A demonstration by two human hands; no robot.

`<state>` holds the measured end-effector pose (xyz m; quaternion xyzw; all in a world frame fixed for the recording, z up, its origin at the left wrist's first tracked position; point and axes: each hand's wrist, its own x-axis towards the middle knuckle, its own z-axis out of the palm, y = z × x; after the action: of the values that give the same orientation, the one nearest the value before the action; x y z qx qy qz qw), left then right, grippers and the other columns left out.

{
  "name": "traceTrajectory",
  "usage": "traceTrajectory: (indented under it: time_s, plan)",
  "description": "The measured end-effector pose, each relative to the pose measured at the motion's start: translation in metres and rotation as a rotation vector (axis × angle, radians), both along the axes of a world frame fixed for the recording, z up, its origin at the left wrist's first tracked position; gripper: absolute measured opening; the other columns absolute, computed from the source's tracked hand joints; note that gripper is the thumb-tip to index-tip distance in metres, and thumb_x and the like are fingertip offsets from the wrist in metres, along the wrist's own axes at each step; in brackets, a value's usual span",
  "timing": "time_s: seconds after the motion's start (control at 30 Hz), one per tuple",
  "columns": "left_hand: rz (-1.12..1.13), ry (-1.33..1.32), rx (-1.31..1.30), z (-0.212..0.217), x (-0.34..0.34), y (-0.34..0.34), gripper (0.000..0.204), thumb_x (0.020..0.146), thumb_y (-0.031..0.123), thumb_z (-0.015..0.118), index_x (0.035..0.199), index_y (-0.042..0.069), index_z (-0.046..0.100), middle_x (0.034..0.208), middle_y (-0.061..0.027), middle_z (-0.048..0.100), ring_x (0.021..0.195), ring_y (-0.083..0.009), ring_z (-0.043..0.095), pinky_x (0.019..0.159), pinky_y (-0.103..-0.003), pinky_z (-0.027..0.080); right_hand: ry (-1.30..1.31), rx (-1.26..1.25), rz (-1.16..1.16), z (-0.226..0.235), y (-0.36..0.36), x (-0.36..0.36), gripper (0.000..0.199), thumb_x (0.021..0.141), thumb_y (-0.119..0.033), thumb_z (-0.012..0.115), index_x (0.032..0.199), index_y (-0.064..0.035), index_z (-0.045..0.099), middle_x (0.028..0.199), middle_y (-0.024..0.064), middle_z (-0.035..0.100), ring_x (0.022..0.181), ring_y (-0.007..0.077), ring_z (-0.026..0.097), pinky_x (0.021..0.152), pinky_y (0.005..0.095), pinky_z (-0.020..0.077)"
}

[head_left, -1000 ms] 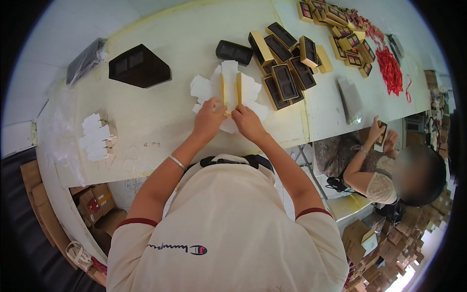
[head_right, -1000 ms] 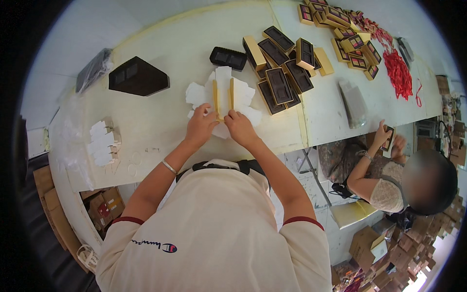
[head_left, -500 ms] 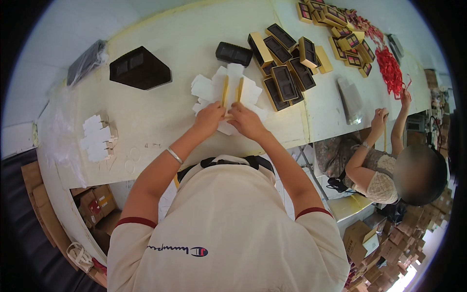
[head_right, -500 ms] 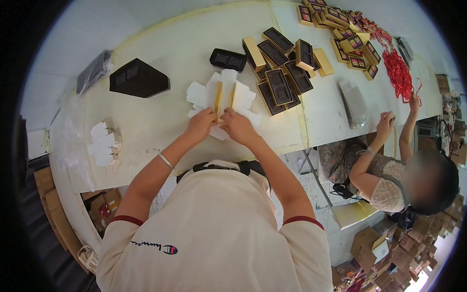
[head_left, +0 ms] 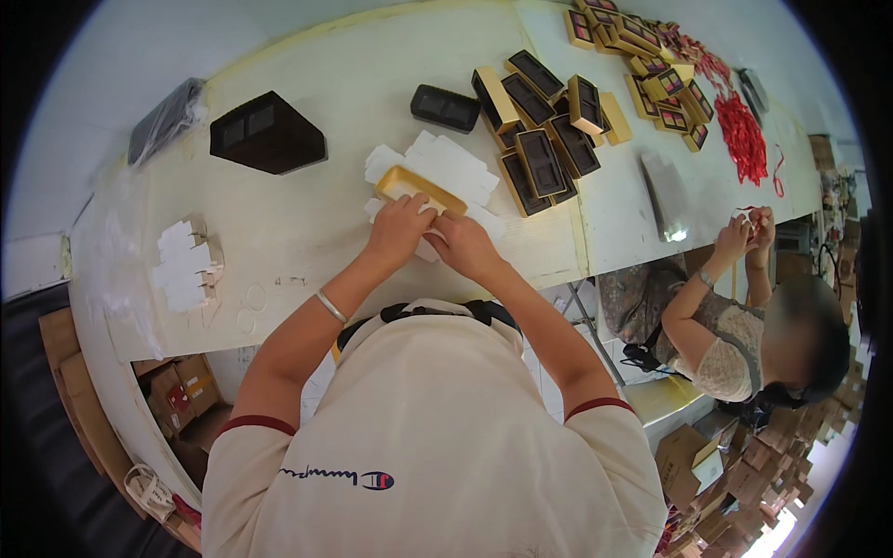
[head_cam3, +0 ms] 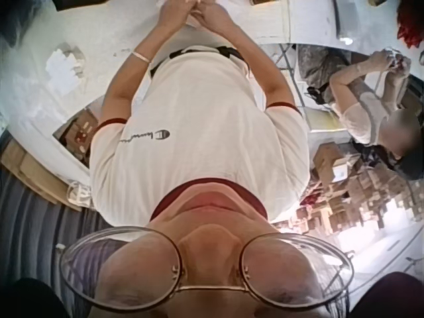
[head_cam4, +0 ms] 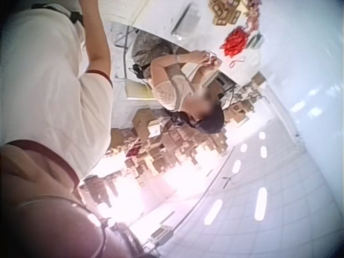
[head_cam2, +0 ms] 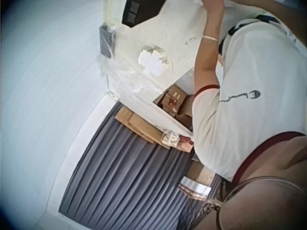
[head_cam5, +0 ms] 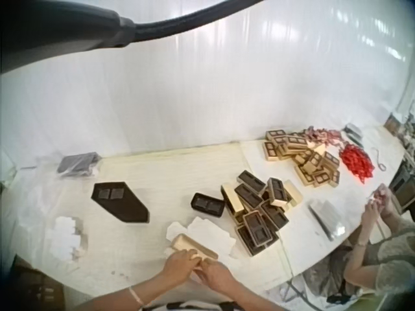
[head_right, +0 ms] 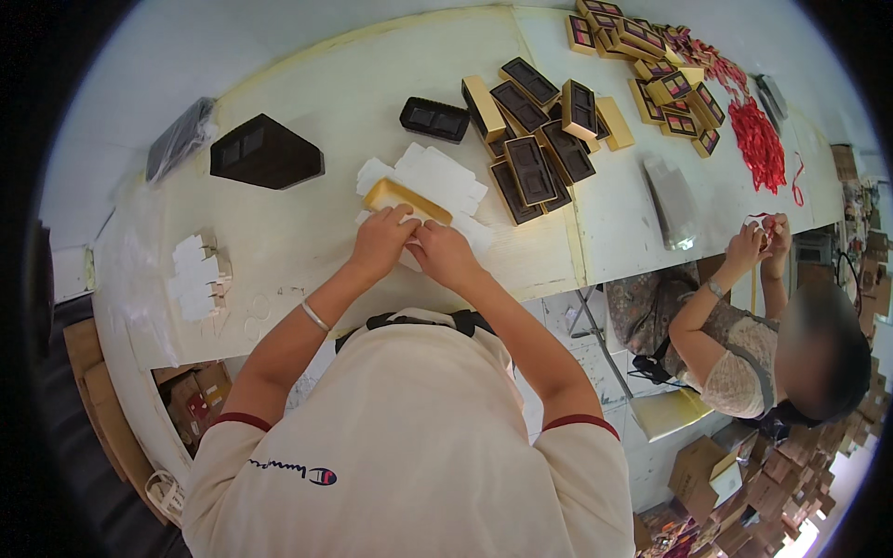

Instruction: The person folds flat white cardboard pieces into rectangular boxes and inserts dark brown plastic inserts into them. The person repeats this process multiple times, stacking the finished boxes on the table.

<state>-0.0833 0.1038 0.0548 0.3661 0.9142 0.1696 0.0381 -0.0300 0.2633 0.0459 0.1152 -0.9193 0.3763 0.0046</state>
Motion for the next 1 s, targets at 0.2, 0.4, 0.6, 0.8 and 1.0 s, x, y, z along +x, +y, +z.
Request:
traceTrajectory:
  time_s: [0.2,0.4,0.6,0.8,1.0]
  plan:
    - [-0.293,0.08,0.217,-0.036,-0.015,-0.037,0.019,0.07,0.011,0.067,0.088,0.009,0.063,0.106,-0.0059,0.058,0.098,-0.0251,0.057,0.082,-0.038,0.046,0.211,0.275,0.116,0.005,0.04,-0.002,0.048,0.073,-0.002,0.058,0.12,-0.0106,0.056,0.102,0.0105,0.055,0.095,0.0272,0.055,0.078,0.0375,0.0456]
    - [-0.28,-0.177,0.204,-0.025,-0.026,-0.038,0.023,0.068,0.019,0.073,0.084,0.007,0.062,0.105,-0.0054,0.059,0.097,-0.0262,0.056,0.082,-0.037,0.046,0.22,0.348,0.424,-0.015,0.045,-0.021,0.026,0.081,-0.021,0.061,0.104,-0.0106,0.058,0.099,0.0078,0.056,0.096,0.025,0.055,0.083,0.0371,0.0429]
    - [-0.237,-0.231,0.253,-0.03,-0.025,-0.034,0.02,0.073,0.021,0.071,0.079,0.005,0.06,0.099,-0.0052,0.06,0.094,-0.0265,0.055,0.082,-0.037,0.046,0.273,0.383,0.584,-0.016,0.058,-0.043,0.027,0.078,-0.029,0.065,0.096,-0.0093,0.058,0.092,0.0067,0.055,0.093,0.0235,0.055,0.081,0.035,0.0441]
    - [-0.068,-0.253,0.26,-0.027,-0.012,-0.021,0.014,0.075,0.012,0.065,0.087,0.006,0.061,0.096,-0.0061,0.059,0.095,-0.0267,0.054,0.082,-0.038,0.045,0.345,0.337,0.477,-0.04,0.034,-0.038,0.024,0.078,-0.029,0.065,0.085,-0.0078,0.056,0.082,0.0069,0.053,0.081,0.0244,0.054,0.075,0.0345,0.0451]
    - [-0.036,-0.287,0.232,-0.035,-0.012,-0.015,0.028,0.075,0.007,0.064,0.103,0.008,0.06,0.095,-0.0067,0.059,0.093,-0.0267,0.055,0.081,-0.038,0.046,0.383,0.184,0.24,-0.051,0.02,-0.02,0.018,0.077,-0.018,0.066,0.08,-0.0059,0.053,0.079,0.0086,0.052,0.077,0.026,0.053,0.071,0.0365,0.0448]
